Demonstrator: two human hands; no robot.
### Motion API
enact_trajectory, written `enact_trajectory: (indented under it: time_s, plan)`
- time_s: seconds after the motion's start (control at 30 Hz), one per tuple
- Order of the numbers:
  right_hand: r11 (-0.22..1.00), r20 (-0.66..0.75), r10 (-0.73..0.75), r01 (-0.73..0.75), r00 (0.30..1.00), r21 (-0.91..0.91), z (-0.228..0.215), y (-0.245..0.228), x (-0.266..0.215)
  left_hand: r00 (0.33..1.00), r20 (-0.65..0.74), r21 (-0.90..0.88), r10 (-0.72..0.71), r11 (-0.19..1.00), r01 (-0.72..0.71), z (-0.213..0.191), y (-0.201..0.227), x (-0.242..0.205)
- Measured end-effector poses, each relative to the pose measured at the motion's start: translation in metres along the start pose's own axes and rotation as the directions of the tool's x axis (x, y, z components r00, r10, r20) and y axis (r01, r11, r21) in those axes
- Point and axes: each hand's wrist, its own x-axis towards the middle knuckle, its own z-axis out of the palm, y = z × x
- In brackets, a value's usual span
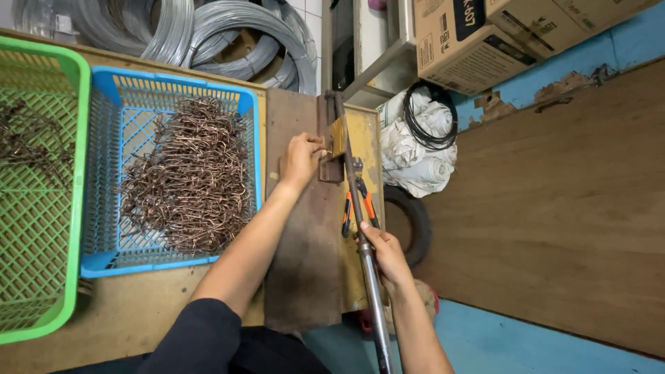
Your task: Sorting metal clips from one basket to another and using bolt cutters to cut them on a wooden block.
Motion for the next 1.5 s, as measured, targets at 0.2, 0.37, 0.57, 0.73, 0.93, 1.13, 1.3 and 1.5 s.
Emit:
enact_trajectory:
  time_s: [0.2, 0.37, 0.57, 0.73, 0.93, 1.13, 1.3, 1.5]
  plan:
    - [0.998, 0.019, -0.037, 0.038, 0.999, -0.042, 0.003, 0.024, 0.013, 0.995, 0.01, -0.014, 0.104, 0.995, -0.104, 0.021, -0.023, 0.009]
    - [0.999, 0.083, -0.04, 0.039, 0.996, 0.011, 0.031, 0.028, 0.001, 0.983, -0.021, -0.022, 0.181, 0.983, -0.181, 0.036, -0.033, 0.014]
    - [0.988, 0.196, 0.122, -0.138, 0.973, 0.072, 0.057, 0.004, -0.025, 0.984, 0.016, 0.06, 0.177, 0.982, -0.178, 0.018, -0.026, 0.008]
    - [0.956, 0.305, 0.292, -0.274, 0.906, -0.102, 0.073, -0.02, -0.008, 0.994, 0.098, -0.003, -0.04, 0.999, 0.041, 0.005, -0.014, 0.011]
    - [0.926, 0.197, 0.377, -0.361, 0.905, -0.113, 0.08, -0.037, -0.015, 0.989, 0.087, -0.099, -0.123, 0.986, 0.131, 0.008, -0.005, 0.001]
    - [0.903, 0.121, 0.384, -0.345, 0.915, -0.257, 0.084, -0.025, -0.001, 0.998, 0.064, -0.025, -0.017, 1.0, 0.018, 0.017, -0.022, 0.013]
    - [0.896, -0.082, 0.211, -0.226, 0.974, -0.382, 0.085, 0.011, 0.026, 0.992, 0.077, 0.101, 0.105, 0.989, -0.112, 0.004, 0.002, 0.028]
    - [0.853, -0.134, 0.186, -0.227, 0.973, -0.47, 0.09, 0.006, 0.017, 0.977, 0.096, 0.336, 0.19, 0.918, -0.212, 0.018, -0.008, 0.029]
